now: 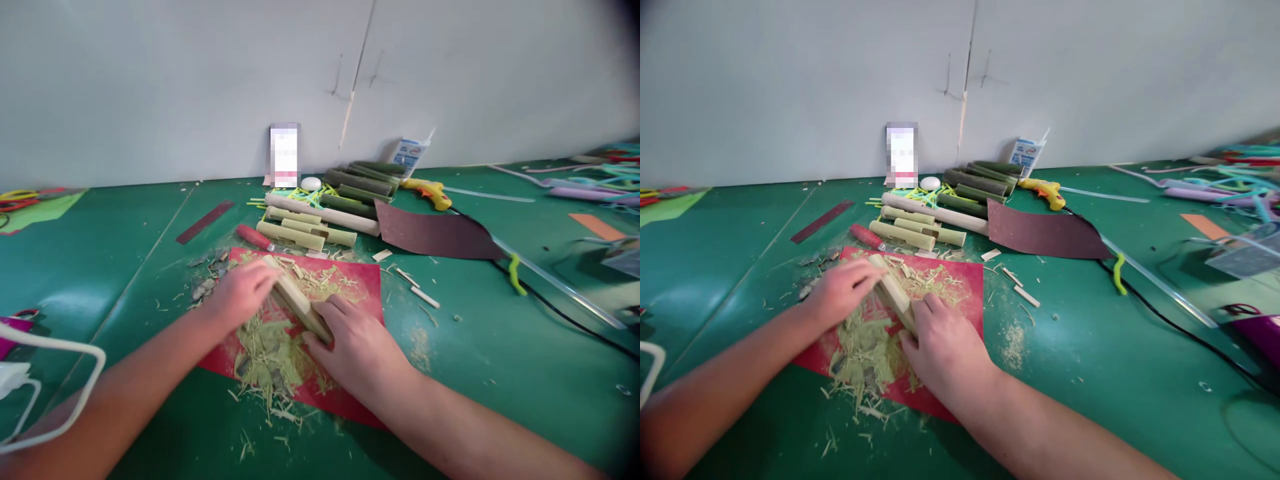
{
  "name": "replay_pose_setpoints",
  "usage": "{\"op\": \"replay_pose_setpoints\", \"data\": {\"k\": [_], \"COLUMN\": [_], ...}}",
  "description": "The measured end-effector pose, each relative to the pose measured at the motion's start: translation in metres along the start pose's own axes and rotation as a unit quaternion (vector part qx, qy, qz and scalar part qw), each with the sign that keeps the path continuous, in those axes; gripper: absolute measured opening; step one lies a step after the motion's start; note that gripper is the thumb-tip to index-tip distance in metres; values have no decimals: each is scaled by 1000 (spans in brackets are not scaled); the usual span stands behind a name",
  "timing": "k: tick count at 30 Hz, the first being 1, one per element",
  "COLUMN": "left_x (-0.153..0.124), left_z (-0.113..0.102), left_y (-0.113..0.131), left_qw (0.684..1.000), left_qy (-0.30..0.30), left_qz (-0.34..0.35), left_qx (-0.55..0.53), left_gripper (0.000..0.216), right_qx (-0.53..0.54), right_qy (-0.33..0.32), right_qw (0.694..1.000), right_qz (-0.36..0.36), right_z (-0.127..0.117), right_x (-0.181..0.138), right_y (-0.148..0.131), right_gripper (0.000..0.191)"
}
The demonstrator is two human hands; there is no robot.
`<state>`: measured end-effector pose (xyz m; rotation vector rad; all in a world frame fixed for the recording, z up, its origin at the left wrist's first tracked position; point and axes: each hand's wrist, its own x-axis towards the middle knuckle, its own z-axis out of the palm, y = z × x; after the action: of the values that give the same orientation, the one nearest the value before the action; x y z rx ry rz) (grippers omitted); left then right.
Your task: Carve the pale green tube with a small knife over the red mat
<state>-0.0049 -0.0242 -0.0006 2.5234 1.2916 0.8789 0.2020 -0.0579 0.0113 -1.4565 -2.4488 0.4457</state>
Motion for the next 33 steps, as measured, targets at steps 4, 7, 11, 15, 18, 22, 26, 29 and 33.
{"op": "replay_pose_setpoints", "data": {"k": [4, 7, 11, 15, 18, 22, 26, 29, 33], "left_x": [-2, -4, -2, -3, -3, -4, 0, -1, -4], "left_z": [-1, -1, -1, 0, 0, 2, -2, -9, -19], "left_y": [-1, 2, 0, -2, -3, 2, -13, -30, -34], "left_qw": [1000, 999, 999, 999, 999, 999, 999, 996, 990], "left_qy": [-15, -50, 27, -49, 26, -40, 36, 43, 105], "left_qz": [-8, 7, -20, 4, -19, 14, -22, -56, -90], "left_qx": [16, -3, 29, -3, 27, 5, 27, 58, 35], "left_gripper": [22, 24, 20, 22, 20, 23, 20, 20, 21], "right_qx": [-1, 0, -5, -10, -4, -7, -5, -10, -15], "right_qy": [-9, -10, -6, -7, 3, -1, 5, -1, -6], "right_qw": [1000, 1000, 1000, 1000, 1000, 1000, 1000, 1000, 1000], "right_qz": [13, 14, 14, 13, 11, 10, 8, 15, 8], "right_z": [0, -1, -2, -2, 0, 1, 0, -1, 0], "right_x": [0, 0, 0, 0, 1, 1, 0, -2, -3], "right_y": [0, 0, -1, -1, 0, 1, 1, 0, 1], "right_gripper": [13, 12, 11, 11, 13, 10, 11, 11, 10]}}
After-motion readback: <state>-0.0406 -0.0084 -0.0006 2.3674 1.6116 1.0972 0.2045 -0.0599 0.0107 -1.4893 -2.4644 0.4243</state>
